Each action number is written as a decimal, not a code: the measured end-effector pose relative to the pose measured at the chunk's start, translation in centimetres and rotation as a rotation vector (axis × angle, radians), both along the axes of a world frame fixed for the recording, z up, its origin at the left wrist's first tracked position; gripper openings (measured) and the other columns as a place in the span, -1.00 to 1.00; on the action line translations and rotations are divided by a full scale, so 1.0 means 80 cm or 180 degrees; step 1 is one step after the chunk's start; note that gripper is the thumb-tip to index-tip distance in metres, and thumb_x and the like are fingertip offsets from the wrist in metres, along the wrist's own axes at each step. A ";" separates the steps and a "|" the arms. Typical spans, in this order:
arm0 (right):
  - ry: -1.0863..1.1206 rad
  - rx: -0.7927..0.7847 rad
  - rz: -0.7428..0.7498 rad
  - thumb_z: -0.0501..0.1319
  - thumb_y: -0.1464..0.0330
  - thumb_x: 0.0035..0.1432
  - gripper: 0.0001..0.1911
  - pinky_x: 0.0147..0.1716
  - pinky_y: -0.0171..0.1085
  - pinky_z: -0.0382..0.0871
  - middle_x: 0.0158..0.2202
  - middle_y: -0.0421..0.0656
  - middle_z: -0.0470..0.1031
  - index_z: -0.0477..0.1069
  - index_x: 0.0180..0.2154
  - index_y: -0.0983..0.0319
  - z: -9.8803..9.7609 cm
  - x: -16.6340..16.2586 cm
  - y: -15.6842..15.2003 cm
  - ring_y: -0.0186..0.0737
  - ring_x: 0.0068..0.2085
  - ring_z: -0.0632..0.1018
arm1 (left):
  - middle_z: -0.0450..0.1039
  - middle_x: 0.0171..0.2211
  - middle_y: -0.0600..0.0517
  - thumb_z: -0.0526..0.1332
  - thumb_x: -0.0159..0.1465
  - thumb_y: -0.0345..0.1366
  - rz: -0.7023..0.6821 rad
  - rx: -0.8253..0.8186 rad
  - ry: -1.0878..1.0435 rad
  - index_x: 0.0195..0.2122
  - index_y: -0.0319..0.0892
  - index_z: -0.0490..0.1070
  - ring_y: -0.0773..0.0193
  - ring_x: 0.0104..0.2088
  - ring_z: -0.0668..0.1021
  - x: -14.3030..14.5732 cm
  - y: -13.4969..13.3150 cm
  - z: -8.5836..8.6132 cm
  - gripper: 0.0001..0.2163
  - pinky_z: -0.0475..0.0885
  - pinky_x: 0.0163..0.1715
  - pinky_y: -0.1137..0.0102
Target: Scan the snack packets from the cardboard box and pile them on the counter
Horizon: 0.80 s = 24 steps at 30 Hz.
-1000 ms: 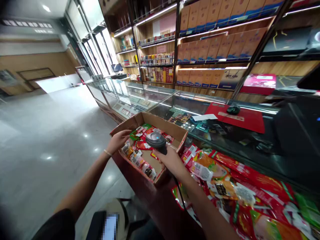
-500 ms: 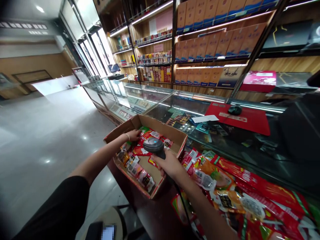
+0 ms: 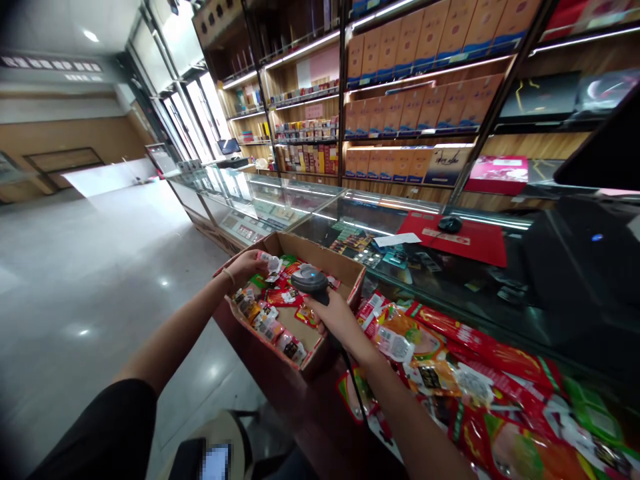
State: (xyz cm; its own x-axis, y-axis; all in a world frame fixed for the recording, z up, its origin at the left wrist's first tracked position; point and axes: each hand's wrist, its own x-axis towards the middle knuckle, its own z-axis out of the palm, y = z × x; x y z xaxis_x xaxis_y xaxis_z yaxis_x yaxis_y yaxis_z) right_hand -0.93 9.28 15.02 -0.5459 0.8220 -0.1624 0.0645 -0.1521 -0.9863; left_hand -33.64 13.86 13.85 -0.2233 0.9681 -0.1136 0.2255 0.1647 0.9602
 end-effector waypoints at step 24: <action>0.0276 0.0004 -0.0439 0.27 0.08 0.06 -0.63 -0.78 -0.43 0.17 -0.66 -0.36 0.32 0.24 -0.31 0.20 0.013 0.141 -0.101 -0.42 -0.74 0.32 | 0.52 -0.15 -0.11 0.31 0.10 -0.25 -0.1140 0.0447 -0.0483 0.01 -0.23 0.35 0.18 -0.13 0.54 0.244 -0.094 0.018 -0.55 0.43 -0.10 0.29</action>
State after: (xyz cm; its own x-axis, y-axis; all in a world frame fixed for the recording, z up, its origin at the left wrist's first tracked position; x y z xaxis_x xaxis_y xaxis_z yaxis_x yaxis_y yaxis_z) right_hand 10.32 1.18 16.07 -0.4398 0.8902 -0.1185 -0.0424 -0.1523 -0.9874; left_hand -14.10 6.36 15.26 0.1396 0.9900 0.0193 0.0988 -0.0333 0.9945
